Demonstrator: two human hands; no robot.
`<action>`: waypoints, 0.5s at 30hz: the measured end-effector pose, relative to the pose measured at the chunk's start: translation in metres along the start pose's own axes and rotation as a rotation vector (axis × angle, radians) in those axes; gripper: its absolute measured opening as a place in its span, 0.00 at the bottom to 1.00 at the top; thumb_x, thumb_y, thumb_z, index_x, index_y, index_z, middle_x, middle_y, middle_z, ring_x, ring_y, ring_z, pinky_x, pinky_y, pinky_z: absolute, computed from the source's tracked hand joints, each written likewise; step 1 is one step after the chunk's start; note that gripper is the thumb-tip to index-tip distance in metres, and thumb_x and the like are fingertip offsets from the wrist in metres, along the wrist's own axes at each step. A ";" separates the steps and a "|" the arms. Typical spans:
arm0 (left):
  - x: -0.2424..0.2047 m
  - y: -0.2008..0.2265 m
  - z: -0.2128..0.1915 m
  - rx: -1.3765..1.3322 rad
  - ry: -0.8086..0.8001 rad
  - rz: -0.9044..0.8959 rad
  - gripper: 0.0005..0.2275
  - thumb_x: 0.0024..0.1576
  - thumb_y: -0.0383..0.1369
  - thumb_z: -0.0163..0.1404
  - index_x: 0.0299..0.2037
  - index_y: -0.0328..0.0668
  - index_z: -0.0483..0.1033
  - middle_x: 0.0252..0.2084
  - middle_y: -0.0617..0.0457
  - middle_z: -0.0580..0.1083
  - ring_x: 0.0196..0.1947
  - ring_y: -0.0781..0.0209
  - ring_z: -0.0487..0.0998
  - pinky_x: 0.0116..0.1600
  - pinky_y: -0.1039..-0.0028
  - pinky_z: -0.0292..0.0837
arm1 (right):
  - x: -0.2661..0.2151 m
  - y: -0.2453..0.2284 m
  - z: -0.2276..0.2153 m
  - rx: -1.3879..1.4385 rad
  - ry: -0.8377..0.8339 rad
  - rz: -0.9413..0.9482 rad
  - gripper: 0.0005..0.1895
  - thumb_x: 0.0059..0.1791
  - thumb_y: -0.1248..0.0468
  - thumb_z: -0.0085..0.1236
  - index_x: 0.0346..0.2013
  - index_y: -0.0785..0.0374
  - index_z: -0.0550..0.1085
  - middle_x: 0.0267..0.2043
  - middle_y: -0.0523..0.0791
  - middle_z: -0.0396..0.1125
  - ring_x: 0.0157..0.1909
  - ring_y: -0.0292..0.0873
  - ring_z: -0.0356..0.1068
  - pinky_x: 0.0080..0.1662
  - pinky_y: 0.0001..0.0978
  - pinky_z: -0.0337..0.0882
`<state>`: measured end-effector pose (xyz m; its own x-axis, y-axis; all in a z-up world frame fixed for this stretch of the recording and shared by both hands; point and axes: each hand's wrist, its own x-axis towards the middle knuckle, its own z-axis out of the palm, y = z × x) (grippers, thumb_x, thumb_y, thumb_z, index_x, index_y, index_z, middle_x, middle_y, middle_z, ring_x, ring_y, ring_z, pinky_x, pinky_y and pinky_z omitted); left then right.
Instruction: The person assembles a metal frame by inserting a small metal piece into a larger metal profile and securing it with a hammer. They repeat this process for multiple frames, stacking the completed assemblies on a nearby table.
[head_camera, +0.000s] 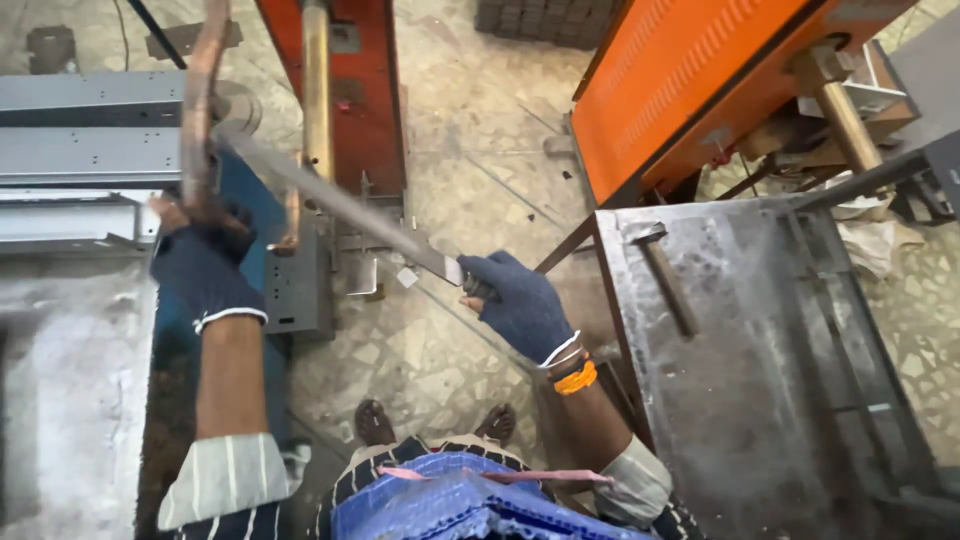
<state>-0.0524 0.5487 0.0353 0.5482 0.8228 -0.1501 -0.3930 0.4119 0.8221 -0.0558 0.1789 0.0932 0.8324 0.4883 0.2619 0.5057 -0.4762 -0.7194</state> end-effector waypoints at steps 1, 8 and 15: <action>-0.001 0.003 0.004 0.001 0.003 0.001 0.19 0.63 0.48 0.51 0.32 0.37 0.80 0.24 0.50 0.76 0.19 0.62 0.74 0.27 0.71 0.72 | 0.006 -0.008 0.002 0.002 -0.003 0.000 0.25 0.43 0.63 0.67 0.54 0.61 0.75 0.40 0.47 0.71 0.39 0.48 0.75 0.40 0.37 0.73; -0.025 0.011 0.002 0.202 -0.148 0.134 0.16 0.65 0.43 0.56 0.32 0.38 0.79 0.28 0.51 0.77 0.24 0.63 0.76 0.30 0.72 0.70 | 0.024 -0.032 -0.007 -0.273 -0.154 -0.090 0.24 0.44 0.60 0.67 0.54 0.54 0.76 0.40 0.45 0.71 0.38 0.49 0.75 0.37 0.40 0.72; 0.040 -0.027 -0.041 0.279 0.087 0.459 0.17 0.62 0.41 0.66 0.31 0.35 0.77 0.28 0.60 0.72 0.28 0.69 0.67 0.33 0.72 0.64 | 0.058 -0.049 0.012 -0.427 -0.133 -0.129 0.23 0.41 0.61 0.65 0.52 0.53 0.77 0.36 0.45 0.72 0.38 0.49 0.74 0.36 0.43 0.70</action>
<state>-0.0500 0.5863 -0.0151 0.2983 0.9280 0.2233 -0.3603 -0.1072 0.9267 -0.0349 0.2396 0.1361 0.7342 0.6398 0.2270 0.6746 -0.6501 -0.3497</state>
